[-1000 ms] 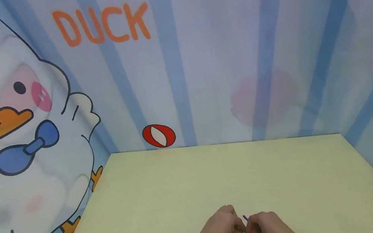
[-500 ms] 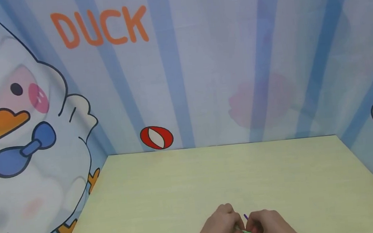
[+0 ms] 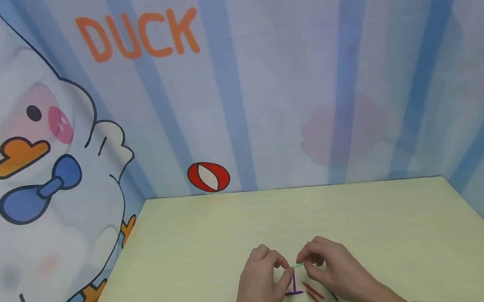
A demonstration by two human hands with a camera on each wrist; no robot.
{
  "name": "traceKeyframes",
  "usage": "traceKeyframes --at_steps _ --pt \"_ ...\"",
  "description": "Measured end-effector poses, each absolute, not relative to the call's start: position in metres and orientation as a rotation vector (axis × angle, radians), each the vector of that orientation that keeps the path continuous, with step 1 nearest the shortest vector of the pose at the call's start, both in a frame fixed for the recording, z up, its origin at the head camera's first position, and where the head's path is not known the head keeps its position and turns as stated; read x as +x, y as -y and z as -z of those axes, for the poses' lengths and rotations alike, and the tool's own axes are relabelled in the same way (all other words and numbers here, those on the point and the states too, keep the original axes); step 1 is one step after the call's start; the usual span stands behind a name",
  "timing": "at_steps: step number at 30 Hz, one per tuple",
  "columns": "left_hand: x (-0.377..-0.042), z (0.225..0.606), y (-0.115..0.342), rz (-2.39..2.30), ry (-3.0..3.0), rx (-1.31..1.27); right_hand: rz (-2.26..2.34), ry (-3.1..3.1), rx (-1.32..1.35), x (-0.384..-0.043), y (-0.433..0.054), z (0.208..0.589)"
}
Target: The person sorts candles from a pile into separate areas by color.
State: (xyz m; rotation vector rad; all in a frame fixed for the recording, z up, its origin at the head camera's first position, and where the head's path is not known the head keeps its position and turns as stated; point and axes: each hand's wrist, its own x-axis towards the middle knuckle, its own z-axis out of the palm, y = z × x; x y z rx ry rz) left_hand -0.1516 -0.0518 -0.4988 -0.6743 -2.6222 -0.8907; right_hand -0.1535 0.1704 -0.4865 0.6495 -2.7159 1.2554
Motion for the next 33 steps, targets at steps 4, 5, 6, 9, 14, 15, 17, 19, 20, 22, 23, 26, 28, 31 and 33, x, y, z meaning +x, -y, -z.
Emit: traceKeyframes --at_steps 4,5,6,9,14,15,17,19,20,22,23,26,28,31,33 --pt "-0.146 0.492 0.064 0.946 2.628 -0.511 -1.272 2.660 0.744 -0.166 -0.153 0.482" --pt "-0.145 0.491 0.068 0.957 2.631 -0.472 -1.279 2.650 0.780 -0.169 -0.149 0.482" --pt "-0.144 0.490 0.072 0.965 2.633 -0.432 -1.289 2.646 0.812 -0.172 -0.144 0.482" --pt "-0.137 0.487 0.086 0.959 2.642 -0.300 -1.333 2.640 0.927 -0.182 -0.127 0.482" --pt "-0.125 0.489 0.110 0.922 2.744 -0.032 -1.370 2.687 1.109 -0.192 -0.090 0.486" --pt "-0.123 0.491 0.115 0.916 2.778 0.018 -1.359 2.704 1.143 -0.192 -0.083 0.488" --pt "-0.119 0.498 0.126 0.913 2.841 0.104 -1.319 2.727 1.215 -0.192 -0.068 0.492" --pt "-0.116 0.508 0.137 0.919 2.896 0.153 -1.271 2.742 1.271 -0.192 -0.056 0.496" --pt "-0.115 0.514 0.142 0.923 2.921 0.167 -1.252 2.746 1.292 -0.192 -0.051 0.499" --pt "-0.114 0.526 0.150 0.916 2.957 0.203 -1.214 2.744 1.331 -0.192 -0.043 0.504" --pt "-0.114 0.532 0.153 0.917 2.972 0.204 -1.202 2.742 1.347 -0.192 -0.040 0.506" --pt "-0.114 0.545 0.161 0.905 3.019 0.258 -1.197 2.735 1.383 -0.191 -0.034 0.512" --pt "-0.114 0.548 0.163 0.909 3.026 0.273 -1.191 2.722 1.395 -0.192 -0.032 0.515" --pt "-0.115 0.550 0.165 0.942 3.005 0.237 -1.192 2.715 1.387 -0.193 -0.032 0.517" --pt "-0.117 0.553 0.167 0.956 3.005 0.221 -1.185 2.707 1.382 -0.194 -0.032 0.519"
